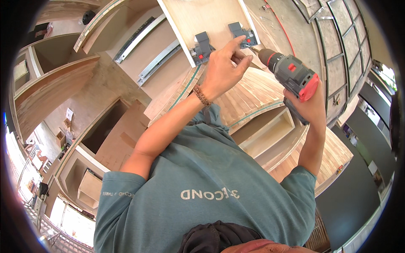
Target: The person uses a cordless drill to attach metal drawer slides to a wooden drawer front. They position the slides, insert screws, and drive them in with the drill. The person then places the drawer into a cabinet frame to test the fit.
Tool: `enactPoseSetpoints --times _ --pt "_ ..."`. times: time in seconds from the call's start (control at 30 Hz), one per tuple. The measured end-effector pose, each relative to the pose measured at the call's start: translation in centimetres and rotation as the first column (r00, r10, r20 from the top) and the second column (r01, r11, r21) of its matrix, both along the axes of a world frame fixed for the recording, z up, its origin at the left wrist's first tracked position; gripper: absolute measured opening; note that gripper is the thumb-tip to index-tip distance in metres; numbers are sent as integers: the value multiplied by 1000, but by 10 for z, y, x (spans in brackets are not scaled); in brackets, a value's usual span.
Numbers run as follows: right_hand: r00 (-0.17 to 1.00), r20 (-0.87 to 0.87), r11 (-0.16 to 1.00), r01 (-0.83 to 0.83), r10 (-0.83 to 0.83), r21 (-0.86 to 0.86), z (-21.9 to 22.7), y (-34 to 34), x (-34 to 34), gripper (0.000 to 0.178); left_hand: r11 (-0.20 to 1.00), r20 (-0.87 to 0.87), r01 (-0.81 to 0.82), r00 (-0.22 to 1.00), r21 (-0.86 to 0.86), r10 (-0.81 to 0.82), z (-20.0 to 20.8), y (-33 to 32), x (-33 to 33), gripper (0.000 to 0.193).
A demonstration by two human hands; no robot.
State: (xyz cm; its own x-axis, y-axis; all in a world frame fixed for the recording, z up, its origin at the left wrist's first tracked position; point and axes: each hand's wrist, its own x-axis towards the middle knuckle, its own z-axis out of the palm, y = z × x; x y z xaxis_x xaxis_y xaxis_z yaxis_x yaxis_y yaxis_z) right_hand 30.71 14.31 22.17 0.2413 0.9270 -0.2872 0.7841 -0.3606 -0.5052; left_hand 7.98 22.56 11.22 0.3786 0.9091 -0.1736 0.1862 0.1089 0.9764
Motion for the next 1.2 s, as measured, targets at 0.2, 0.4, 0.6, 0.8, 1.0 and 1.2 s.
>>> enactPoseSetpoints --times 0.2,0.4,0.6,0.8,1.0,1.2 --pt "998 55 995 -29 35 -92 18 26 -5 65 737 -357 120 918 665 173 -23 16 -6 48" --pt "978 155 988 -130 142 -83 18 40 -2 55 625 -452 282 883 728 129 -35 29 -7 40" --pt "992 40 985 -114 120 -132 28 57 -12 47 675 -420 268 905 687 69 -36 32 -9 37" --pt "981 11 969 -189 193 -157 22 66 3 48 681 -435 273 897 679 74 -35 32 -10 35" --pt "970 26 958 -234 242 -168 30 77 -2 49 740 -430 216 896 637 108 -38 33 -10 56" --pt "966 48 955 -244 255 -171 20 74 13 52 722 -411 206 904 661 119 -40 33 -12 67"
